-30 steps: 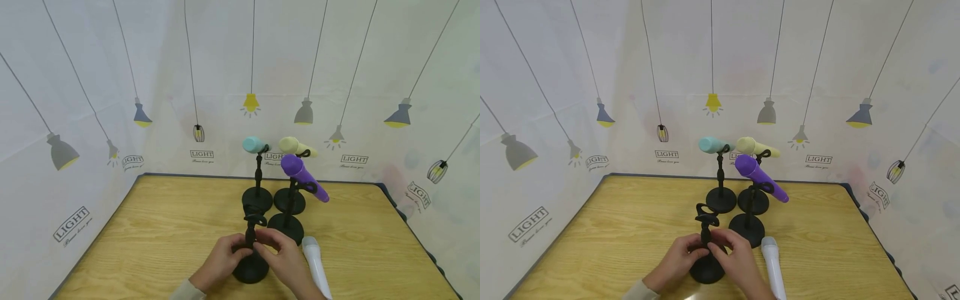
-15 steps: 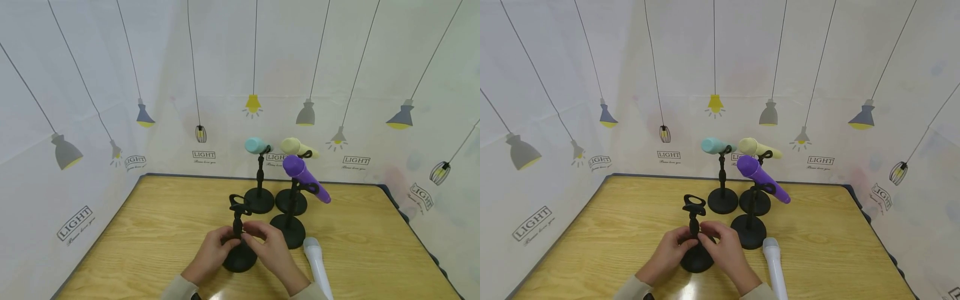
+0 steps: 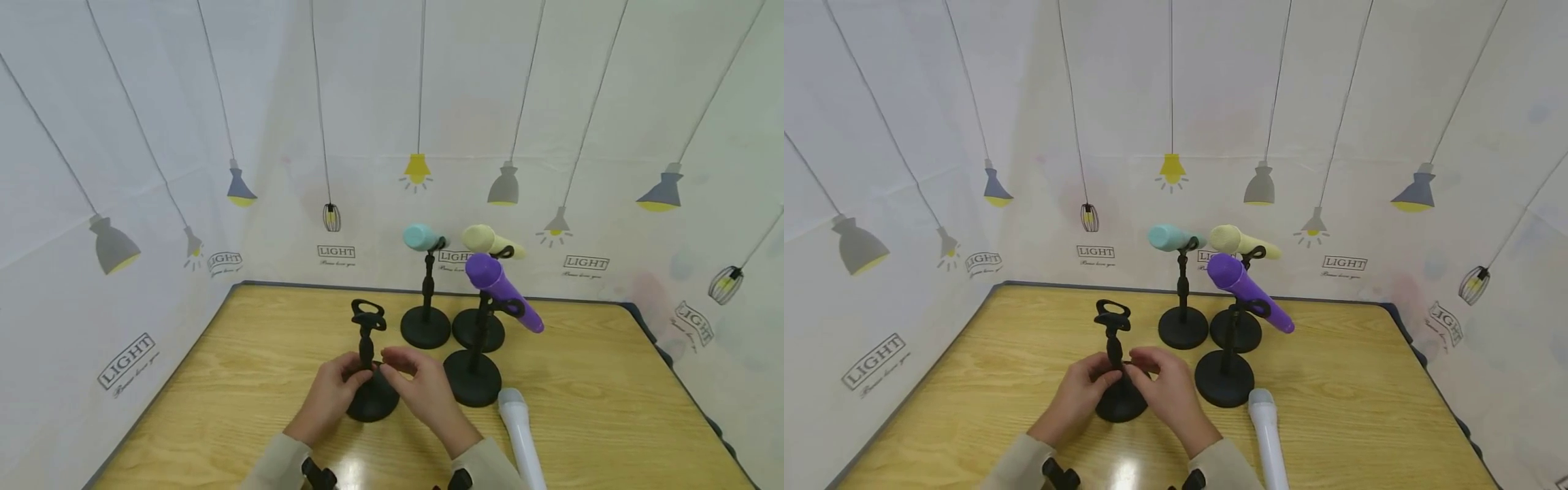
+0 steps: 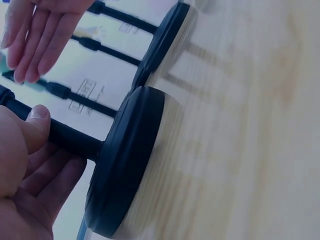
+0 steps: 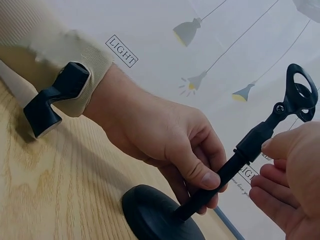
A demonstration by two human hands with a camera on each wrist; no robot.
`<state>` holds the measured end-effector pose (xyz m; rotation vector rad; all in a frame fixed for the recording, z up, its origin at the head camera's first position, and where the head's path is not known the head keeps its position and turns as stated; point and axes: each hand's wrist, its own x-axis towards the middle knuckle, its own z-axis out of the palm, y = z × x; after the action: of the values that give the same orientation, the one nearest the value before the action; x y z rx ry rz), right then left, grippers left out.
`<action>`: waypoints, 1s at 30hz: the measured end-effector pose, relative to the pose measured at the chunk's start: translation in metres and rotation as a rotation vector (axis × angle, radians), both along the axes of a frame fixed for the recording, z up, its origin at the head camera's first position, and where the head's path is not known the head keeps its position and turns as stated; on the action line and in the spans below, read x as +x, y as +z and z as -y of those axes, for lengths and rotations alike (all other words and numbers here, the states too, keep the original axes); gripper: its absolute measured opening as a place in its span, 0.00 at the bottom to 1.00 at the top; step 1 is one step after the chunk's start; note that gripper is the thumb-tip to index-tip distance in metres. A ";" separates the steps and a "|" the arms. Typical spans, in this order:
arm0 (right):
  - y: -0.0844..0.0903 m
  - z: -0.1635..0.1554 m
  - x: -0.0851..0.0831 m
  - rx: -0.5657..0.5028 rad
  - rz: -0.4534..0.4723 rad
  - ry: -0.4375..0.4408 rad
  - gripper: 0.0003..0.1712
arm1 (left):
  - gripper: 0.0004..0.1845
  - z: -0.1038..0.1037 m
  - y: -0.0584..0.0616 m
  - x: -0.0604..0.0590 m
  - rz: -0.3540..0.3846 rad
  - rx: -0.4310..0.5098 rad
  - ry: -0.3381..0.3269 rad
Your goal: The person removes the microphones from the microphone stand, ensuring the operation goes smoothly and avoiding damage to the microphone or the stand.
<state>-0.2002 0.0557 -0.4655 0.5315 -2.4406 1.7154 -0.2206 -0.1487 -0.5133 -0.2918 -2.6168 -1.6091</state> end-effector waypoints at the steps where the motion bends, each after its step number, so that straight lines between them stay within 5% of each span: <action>1: 0.000 0.001 -0.002 0.004 0.001 0.008 0.15 | 0.07 0.002 0.000 -0.002 0.002 0.004 0.013; 22: 0.003 0.051 -0.020 -0.059 0.013 0.115 0.16 | 0.06 0.056 0.002 -0.033 -0.099 -0.076 0.215; 30: 0.007 0.061 -0.023 -0.028 0.014 0.110 0.15 | 0.09 0.072 0.001 -0.044 -0.067 -0.067 0.259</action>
<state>-0.2228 -0.0054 -0.4585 0.6646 -2.4352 1.7976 -0.2648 -0.2211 -0.5121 -0.0081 -2.5372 -1.4063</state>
